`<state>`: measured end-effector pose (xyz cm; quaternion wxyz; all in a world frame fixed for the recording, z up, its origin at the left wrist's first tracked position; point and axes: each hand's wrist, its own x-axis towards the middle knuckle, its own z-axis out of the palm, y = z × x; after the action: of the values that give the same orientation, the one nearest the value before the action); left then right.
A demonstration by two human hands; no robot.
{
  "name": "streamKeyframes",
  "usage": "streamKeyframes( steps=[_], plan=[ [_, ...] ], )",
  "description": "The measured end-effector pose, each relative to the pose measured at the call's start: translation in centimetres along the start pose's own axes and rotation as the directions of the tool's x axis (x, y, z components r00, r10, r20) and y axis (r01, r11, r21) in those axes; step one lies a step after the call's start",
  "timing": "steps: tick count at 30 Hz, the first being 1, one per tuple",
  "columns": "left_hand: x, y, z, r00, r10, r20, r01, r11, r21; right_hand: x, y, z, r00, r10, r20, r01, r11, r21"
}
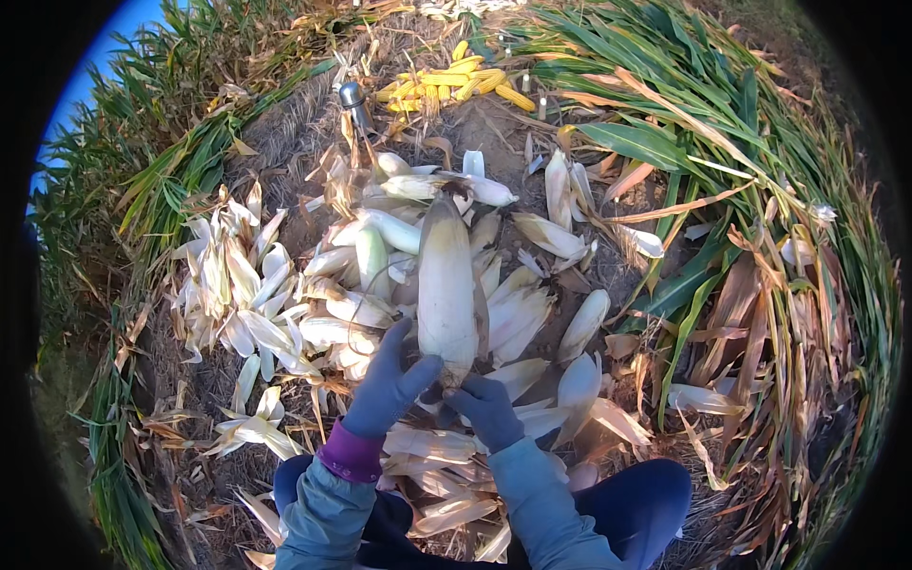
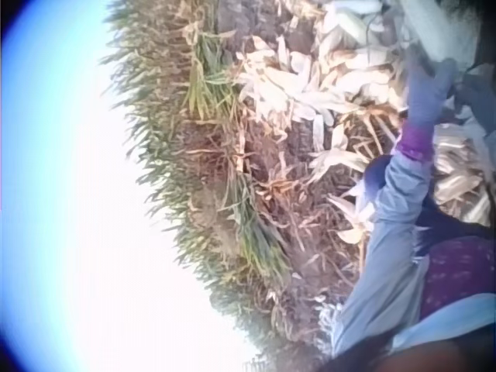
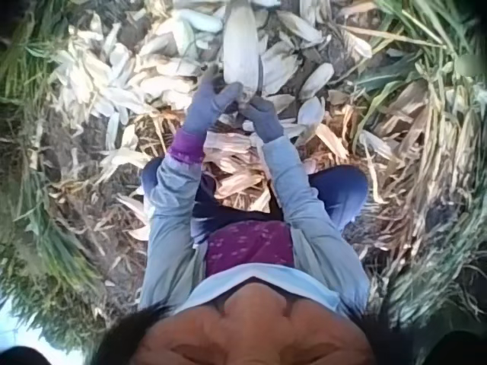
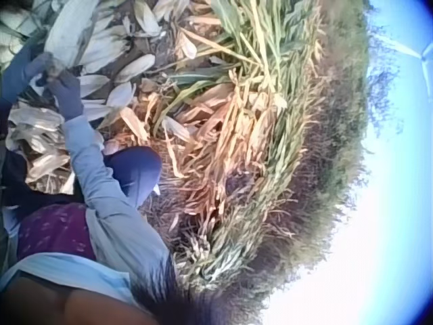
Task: The person sits on the ground in a cornfield and shucks corn cobs by hand, removing the husks and silks. The shucked cobs are placed in a pile nearby, and the discarded husks accumulate around the person.
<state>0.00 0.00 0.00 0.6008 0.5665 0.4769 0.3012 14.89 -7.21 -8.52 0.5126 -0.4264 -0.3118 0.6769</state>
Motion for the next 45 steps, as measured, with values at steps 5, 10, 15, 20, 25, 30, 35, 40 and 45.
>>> streamKeyframes(
  steps=[5,10,15,20,25,30,35,40,45],
  plan=[
    [-2.2,1.9,-2.1,0.999,0.031,-0.016,-0.035,0.862,-0.506,-2.4,-4.9,5.1,0.955,0.058,0.290,0.026,0.960,-0.277],
    [-2.6,0.2,-1.7,0.957,0.162,-0.240,-0.167,0.986,-0.001,-1.9,-11.2,2.4,0.972,-0.202,-0.116,0.161,0.944,-0.288],
    [-4.4,1.4,0.5,0.873,0.412,-0.260,-0.267,0.852,0.450,-1.1,-17.4,5.1,0.887,-0.398,-0.234,0.323,0.898,-0.299],
    [-4.7,1.5,1.2,0.776,0.601,-0.189,-0.258,0.577,0.775,-1.6,-17.3,2.7,0.892,-0.381,-0.245,0.280,0.889,-0.363],
    [-5.0,1.5,1.5,0.709,0.699,-0.089,-0.250,0.368,0.895,0.9,-14.0,-2.0,0.837,-0.508,-0.203,0.324,0.760,-0.563],
    [-4.9,0.9,2.0,0.665,0.745,-0.053,-0.225,0.268,0.937,2.3,-12.5,-0.8,0.589,-0.773,-0.236,0.312,0.487,-0.816],
    [-4.3,1.1,3.8,0.727,0.673,-0.134,-0.207,0.401,0.892,2.0,-13.9,0.7,0.629,-0.628,-0.459,0.275,0.731,-0.624],
    [-3.1,2.0,3.1,0.922,0.372,-0.112,-0.214,0.727,0.653,3.3,-12.6,1.2,0.684,-0.622,-0.381,0.313,0.722,-0.617],
    [-2.3,1.1,2.8,0.773,0.624,-0.111,-0.146,0.346,0.927,3.3,-12.8,-0.5,0.863,-0.392,-0.320,0.233,0.869,-0.436]
  ],
)
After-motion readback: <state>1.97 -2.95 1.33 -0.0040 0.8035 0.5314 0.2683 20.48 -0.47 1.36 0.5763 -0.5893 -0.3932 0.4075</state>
